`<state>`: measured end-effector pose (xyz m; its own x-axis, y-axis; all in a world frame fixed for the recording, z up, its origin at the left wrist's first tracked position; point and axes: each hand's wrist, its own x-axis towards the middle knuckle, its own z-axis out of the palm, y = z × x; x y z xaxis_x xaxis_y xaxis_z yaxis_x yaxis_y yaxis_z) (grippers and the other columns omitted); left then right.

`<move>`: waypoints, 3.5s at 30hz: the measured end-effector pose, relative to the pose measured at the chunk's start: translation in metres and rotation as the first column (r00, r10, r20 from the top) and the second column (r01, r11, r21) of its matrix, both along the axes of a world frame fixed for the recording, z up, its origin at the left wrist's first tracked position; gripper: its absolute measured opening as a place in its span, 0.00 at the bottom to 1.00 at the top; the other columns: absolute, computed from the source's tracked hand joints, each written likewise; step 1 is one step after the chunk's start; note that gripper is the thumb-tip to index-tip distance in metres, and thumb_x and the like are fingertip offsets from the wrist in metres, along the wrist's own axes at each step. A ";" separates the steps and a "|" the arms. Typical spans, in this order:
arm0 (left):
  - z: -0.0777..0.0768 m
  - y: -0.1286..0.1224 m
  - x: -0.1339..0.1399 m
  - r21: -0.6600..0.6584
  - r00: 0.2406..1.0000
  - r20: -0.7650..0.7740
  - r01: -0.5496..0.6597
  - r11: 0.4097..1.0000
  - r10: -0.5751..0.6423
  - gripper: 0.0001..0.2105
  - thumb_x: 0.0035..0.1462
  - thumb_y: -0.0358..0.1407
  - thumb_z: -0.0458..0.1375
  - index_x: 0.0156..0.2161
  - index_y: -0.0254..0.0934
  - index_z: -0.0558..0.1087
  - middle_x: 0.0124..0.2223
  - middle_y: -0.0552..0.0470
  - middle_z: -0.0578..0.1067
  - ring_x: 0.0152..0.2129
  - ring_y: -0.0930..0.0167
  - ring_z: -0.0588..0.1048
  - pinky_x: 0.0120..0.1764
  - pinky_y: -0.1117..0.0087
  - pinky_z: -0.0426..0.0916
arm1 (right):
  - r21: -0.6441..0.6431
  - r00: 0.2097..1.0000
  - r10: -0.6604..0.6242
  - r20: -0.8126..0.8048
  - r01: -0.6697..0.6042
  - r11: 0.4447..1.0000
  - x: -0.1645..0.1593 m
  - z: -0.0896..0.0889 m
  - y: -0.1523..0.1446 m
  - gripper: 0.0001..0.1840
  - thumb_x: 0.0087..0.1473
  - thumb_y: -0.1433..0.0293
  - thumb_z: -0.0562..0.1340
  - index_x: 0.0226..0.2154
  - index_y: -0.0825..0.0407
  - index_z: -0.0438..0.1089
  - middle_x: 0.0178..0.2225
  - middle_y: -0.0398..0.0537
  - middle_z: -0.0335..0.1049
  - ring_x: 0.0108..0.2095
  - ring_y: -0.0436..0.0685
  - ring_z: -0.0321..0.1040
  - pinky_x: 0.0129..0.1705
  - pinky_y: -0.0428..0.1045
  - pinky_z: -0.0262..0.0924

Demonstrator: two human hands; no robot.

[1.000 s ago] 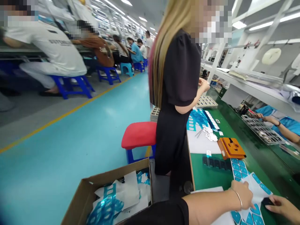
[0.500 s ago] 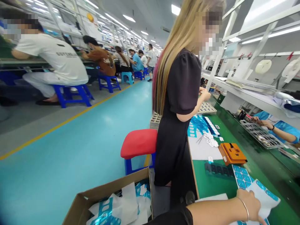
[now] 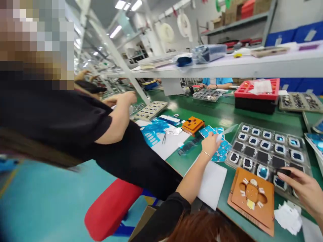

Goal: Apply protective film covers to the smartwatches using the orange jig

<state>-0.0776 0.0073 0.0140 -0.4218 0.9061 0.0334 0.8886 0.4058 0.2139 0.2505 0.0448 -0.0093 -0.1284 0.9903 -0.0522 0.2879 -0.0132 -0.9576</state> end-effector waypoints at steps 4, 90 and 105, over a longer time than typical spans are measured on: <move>0.005 -0.007 0.015 -0.083 0.995 -0.075 -0.065 0.994 0.058 0.27 0.64 0.45 0.55 0.65 0.39 0.60 0.59 0.38 0.70 0.49 0.59 0.77 0.47 0.63 0.74 | 0.020 0.994 0.014 -0.107 -0.012 1.000 -0.005 0.003 -0.003 0.24 0.22 0.49 0.76 0.24 0.44 0.79 0.33 0.50 0.77 0.33 0.62 0.72 0.32 0.53 0.70; 0.098 -0.028 0.009 0.029 0.998 -0.067 0.016 0.999 -0.014 0.19 0.59 0.45 0.57 0.52 0.38 0.76 0.45 0.41 0.81 0.44 0.51 0.78 0.44 0.55 0.72 | 0.524 0.872 -0.041 -0.487 0.330 0.785 -0.027 0.033 -0.050 0.35 0.45 0.76 0.71 0.53 0.32 0.67 0.57 0.41 0.58 0.37 0.51 0.71 0.41 0.53 0.74; 0.029 0.015 0.082 -0.067 0.806 0.007 0.590 0.804 -0.591 0.19 0.68 0.41 0.48 0.59 0.42 0.70 0.54 0.44 0.77 0.45 0.60 0.78 0.42 0.62 0.70 | 0.270 0.794 -0.253 -0.552 0.458 0.847 -0.014 0.029 -0.024 0.35 0.34 0.72 0.73 0.47 0.38 0.68 0.56 0.40 0.62 0.49 0.56 0.67 0.57 0.58 0.64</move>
<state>0.0044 0.0219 0.0428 0.1957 0.9802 -0.0300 0.9634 -0.1865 0.1925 0.2362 0.0204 0.0197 0.3308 0.8956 0.2974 -0.1599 0.3638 -0.9177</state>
